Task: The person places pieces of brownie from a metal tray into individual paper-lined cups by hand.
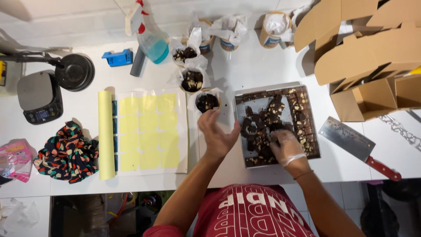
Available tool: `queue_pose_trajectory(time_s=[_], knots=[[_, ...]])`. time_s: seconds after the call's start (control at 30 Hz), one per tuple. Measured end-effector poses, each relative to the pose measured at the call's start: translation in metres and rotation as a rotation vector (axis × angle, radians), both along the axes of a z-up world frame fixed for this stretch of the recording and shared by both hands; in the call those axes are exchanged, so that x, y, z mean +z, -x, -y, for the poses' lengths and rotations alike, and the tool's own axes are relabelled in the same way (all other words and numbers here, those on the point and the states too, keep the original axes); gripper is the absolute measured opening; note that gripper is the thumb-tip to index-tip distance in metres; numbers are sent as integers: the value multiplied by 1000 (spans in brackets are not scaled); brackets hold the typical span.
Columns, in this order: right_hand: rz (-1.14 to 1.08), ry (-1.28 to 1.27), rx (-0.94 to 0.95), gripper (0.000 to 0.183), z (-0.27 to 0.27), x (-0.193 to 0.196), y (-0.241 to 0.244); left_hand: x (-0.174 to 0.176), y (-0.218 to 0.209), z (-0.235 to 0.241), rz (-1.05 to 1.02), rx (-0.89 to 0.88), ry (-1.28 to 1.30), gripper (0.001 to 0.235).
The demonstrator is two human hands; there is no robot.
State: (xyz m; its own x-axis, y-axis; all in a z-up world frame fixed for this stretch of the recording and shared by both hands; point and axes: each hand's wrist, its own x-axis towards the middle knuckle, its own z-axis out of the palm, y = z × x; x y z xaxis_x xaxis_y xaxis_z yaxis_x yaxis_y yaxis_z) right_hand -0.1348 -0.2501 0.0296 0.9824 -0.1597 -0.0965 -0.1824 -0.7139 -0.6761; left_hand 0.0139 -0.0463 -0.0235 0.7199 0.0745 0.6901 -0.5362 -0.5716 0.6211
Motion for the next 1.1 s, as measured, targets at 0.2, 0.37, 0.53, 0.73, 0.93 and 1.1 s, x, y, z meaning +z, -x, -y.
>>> queue_pose_trajectory(time_s=[0.2,0.37,0.53,0.73,0.93,1.1], knots=[[-448,298,185,61,-11,-21,2,44,-143,91,-231,-198,-513,52],[-710,344,292,70,-18,-20,-21,22,-222,134,-82,68,-1048,40],[-741,452,405,69,-9,-42,-17,28,-238,127,58,-18,-1114,18],[-717,379,596,57,9,-30,-20,167,-149,62,115,-322,-1028,42],[-509,521,702,64,21,-71,-7,217,23,-35,-256,-397,-1083,11],[-351,406,690,53,38,-28,-13,126,99,-68,-201,-309,-1110,10]])
